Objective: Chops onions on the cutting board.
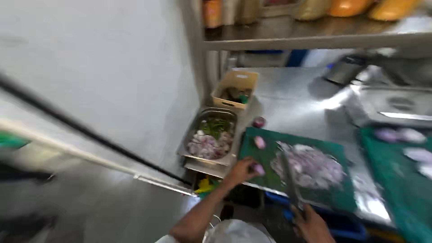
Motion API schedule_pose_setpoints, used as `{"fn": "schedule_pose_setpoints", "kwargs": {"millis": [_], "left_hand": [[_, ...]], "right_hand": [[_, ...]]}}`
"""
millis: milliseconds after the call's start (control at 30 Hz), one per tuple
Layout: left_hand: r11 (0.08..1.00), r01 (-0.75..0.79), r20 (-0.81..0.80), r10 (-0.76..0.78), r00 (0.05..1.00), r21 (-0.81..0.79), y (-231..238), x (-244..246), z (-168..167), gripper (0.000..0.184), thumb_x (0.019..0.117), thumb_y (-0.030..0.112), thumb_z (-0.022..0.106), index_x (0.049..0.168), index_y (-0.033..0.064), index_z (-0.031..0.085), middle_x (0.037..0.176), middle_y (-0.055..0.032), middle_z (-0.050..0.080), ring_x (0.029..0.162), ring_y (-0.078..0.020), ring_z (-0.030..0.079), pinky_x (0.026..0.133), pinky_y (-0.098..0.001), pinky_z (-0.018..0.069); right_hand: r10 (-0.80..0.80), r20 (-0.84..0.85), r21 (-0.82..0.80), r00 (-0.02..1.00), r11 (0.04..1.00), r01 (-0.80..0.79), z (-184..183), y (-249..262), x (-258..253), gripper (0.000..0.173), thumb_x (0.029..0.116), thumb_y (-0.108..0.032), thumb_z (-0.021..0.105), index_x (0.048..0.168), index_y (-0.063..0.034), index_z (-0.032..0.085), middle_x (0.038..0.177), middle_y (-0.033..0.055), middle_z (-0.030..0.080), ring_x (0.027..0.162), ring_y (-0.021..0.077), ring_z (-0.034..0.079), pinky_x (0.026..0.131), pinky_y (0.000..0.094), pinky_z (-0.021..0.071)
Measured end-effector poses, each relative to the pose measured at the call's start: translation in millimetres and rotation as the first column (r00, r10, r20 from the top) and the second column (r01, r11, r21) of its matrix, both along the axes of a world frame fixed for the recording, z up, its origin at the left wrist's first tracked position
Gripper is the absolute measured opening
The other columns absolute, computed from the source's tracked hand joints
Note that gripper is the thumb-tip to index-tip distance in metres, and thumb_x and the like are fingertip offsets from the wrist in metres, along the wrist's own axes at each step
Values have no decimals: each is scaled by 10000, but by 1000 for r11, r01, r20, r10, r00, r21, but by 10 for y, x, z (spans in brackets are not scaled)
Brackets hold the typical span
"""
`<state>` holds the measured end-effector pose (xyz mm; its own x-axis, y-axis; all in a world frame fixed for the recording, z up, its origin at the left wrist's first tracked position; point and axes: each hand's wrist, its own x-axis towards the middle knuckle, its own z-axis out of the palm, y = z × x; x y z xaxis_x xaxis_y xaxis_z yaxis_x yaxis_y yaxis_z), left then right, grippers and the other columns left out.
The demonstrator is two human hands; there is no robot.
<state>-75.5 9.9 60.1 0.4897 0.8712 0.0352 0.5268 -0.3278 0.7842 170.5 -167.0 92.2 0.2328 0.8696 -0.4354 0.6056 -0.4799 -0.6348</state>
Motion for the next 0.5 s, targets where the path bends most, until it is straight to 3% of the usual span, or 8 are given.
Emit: {"fn": "schedule_pose_setpoints", "kwargs": {"millis": [67, 167, 267, 333, 500], "left_hand": [[999, 36, -33, -36, 999, 3, 54, 63, -89, 399, 906, 318, 790, 1251, 132, 710, 1305, -60, 681, 1200, -174, 653, 1075, -399, 530], [990, 117, 13, -118, 993, 73, 152, 225, -166, 388, 860, 274, 839, 1189, 97, 735, 1256, -70, 701, 1187, -179, 658, 1066, -405, 537], [981, 187, -37, -186, 982, 58, 210, 349, -116, 357, 853, 291, 845, 1125, 79, 750, 1245, -67, 703, 1192, -172, 653, 1071, -390, 531], [959, 270, -102, -261, 960, 83, 271, 387, -42, 299, 879, 295, 820, 1079, 79, 771, 1232, -72, 703, 1207, -192, 637, 1082, -399, 514], [861, 492, -227, -458, 859, 126, 493, 478, 163, 114, 935, 163, 740, 977, 65, 782, 1106, -86, 728, 1110, -228, 671, 1041, -415, 529]], "right_hand": [[49, 117, -128, 992, 991, -34, 153, 161, -102, 440, 1064, -377, 541, 1356, -50, 577, 1003, 200, 718, 874, 362, 731, 799, 579, 601], [159, 237, -244, 958, 965, -100, 247, 348, -141, 460, 1076, -342, 500, 1435, -56, 527, 1174, 254, 687, 1110, 434, 673, 957, 609, 524], [191, 210, -316, 959, 941, -118, 126, 462, -119, 457, 1091, -321, 439, 1478, -79, 436, 1185, 244, 678, 1099, 430, 682, 926, 602, 544], [207, 216, -336, 954, 933, -126, 159, 509, -104, 424, 1095, -311, 425, 1445, -73, 443, 1171, 237, 678, 1083, 422, 688, 909, 589, 554], [327, 342, -377, 881, 906, -190, 872, 573, -79, 369, 1087, -267, 439, 1385, -61, 513, 1156, 241, 685, 1089, 440, 682, 898, 601, 549]]}}
